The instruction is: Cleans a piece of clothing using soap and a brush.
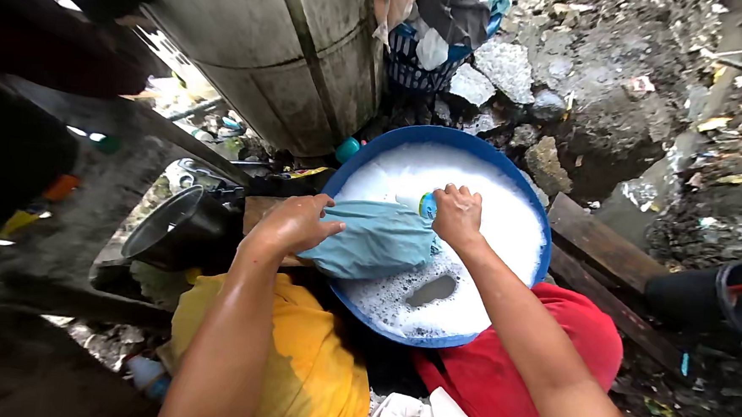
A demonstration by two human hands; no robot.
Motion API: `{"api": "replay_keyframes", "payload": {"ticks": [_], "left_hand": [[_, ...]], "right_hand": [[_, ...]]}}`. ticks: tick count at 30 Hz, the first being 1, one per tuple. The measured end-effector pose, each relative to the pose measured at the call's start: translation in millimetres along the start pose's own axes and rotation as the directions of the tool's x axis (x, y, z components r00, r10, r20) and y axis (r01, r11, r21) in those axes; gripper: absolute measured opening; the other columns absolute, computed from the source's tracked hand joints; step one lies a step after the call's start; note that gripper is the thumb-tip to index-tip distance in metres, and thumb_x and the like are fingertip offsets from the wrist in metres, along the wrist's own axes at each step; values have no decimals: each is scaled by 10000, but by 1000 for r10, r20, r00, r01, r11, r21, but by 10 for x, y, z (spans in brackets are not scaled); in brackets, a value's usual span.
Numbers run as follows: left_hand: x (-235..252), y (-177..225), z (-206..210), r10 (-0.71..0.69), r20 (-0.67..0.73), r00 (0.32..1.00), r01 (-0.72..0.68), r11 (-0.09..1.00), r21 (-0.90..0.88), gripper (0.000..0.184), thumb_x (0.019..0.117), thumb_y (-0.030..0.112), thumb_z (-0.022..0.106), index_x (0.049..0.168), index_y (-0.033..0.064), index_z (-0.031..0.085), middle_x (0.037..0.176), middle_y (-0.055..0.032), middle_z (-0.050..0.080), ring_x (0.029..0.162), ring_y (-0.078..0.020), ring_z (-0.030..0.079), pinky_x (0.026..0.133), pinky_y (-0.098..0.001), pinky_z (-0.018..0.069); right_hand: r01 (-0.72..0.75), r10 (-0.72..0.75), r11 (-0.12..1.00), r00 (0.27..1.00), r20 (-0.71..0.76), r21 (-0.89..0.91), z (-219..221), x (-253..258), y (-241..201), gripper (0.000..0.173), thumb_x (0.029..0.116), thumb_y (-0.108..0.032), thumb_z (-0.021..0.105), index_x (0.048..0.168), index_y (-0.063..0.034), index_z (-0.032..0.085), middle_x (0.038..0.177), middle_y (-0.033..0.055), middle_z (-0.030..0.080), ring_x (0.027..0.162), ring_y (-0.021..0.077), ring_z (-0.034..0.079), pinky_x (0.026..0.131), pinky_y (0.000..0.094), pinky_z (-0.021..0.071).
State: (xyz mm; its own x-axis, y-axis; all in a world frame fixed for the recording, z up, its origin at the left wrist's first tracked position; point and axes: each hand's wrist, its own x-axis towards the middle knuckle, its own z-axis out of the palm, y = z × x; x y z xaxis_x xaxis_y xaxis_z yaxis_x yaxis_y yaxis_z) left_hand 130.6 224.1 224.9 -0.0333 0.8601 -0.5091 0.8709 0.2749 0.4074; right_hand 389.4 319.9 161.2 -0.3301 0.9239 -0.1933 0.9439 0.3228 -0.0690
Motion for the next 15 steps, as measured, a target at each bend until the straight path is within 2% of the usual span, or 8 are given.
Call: {"api": "replay_keyframes", "payload": {"ticks": [15], "left_hand": [[66, 14, -10, 20, 24, 1000, -20, 999, 27, 541, 1039, 412, 594, 1462, 83, 523, 1360, -198, 621, 1236, -407, 604, 1044, -661, 428]], "right_hand": [[-26, 26, 999, 1000, 15, -39, 19, 111, -80, 443, 798, -14, 750, 1236, -4, 686, 1274, 236, 643, 1206, 448, 580, 923, 641, 445]]}}
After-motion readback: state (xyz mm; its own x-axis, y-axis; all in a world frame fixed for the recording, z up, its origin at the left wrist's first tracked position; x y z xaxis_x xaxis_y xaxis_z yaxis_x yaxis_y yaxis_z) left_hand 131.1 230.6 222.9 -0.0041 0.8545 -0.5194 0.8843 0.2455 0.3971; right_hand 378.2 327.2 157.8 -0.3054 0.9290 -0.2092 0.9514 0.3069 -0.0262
